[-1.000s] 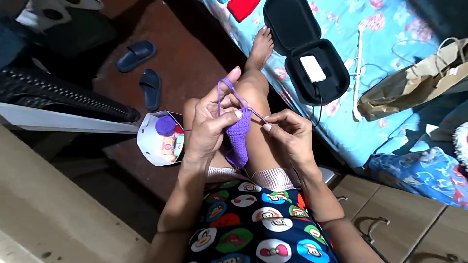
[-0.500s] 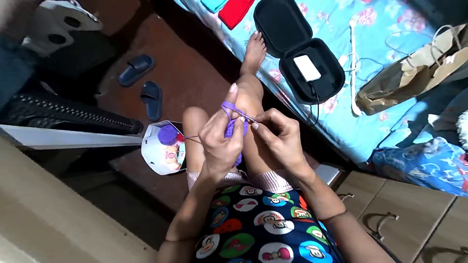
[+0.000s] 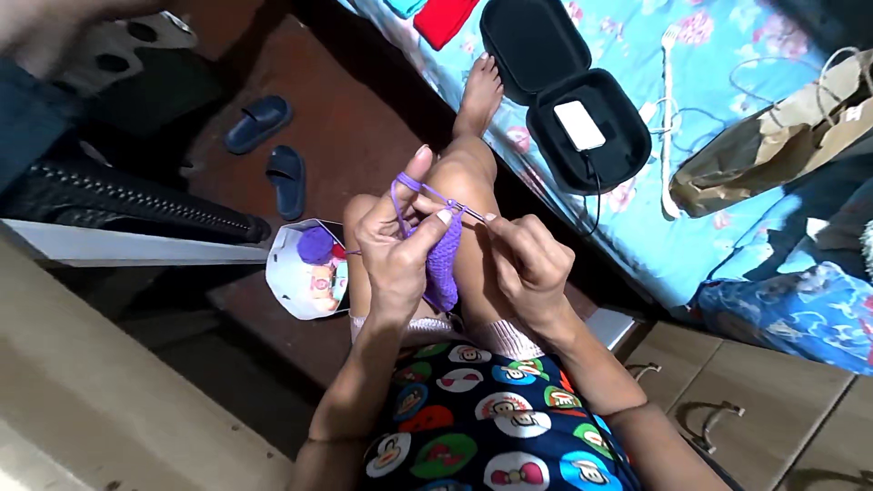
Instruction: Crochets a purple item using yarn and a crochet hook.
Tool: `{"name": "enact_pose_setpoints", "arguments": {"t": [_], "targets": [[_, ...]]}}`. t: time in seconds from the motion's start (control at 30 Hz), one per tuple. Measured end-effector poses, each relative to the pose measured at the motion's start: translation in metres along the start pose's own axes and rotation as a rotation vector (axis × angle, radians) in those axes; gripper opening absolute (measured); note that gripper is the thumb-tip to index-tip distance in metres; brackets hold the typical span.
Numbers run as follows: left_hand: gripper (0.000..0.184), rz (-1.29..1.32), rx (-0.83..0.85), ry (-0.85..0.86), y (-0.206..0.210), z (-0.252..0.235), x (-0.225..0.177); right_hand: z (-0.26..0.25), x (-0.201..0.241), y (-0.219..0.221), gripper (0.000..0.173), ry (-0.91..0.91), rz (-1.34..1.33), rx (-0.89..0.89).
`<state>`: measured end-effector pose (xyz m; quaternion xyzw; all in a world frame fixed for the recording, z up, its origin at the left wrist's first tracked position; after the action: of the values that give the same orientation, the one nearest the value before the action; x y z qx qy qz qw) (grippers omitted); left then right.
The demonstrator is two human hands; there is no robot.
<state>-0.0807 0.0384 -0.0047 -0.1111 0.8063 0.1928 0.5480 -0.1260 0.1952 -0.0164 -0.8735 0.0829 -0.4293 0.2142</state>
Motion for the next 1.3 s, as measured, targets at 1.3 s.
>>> {"name": "enact_pose_setpoints", "arguments": {"t": [1.3], "targets": [[0.031, -0.141, 0.579, -0.23, -0.048, -0.041, -0.017, -0.023, -0.009, -0.003, 0.031, 0.763, -1.192, 0.348]]}}
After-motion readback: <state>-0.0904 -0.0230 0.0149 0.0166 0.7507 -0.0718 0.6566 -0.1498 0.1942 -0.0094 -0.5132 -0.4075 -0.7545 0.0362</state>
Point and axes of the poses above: each hand's wrist, its own z-axis away from the middle knuckle, its own y-axis out of the palm, x = y × z, the point moved 4 cm from there along -z, towards the middle knuckle, and after that the axes turned 8 degrees about y, right-handed, at the moved point
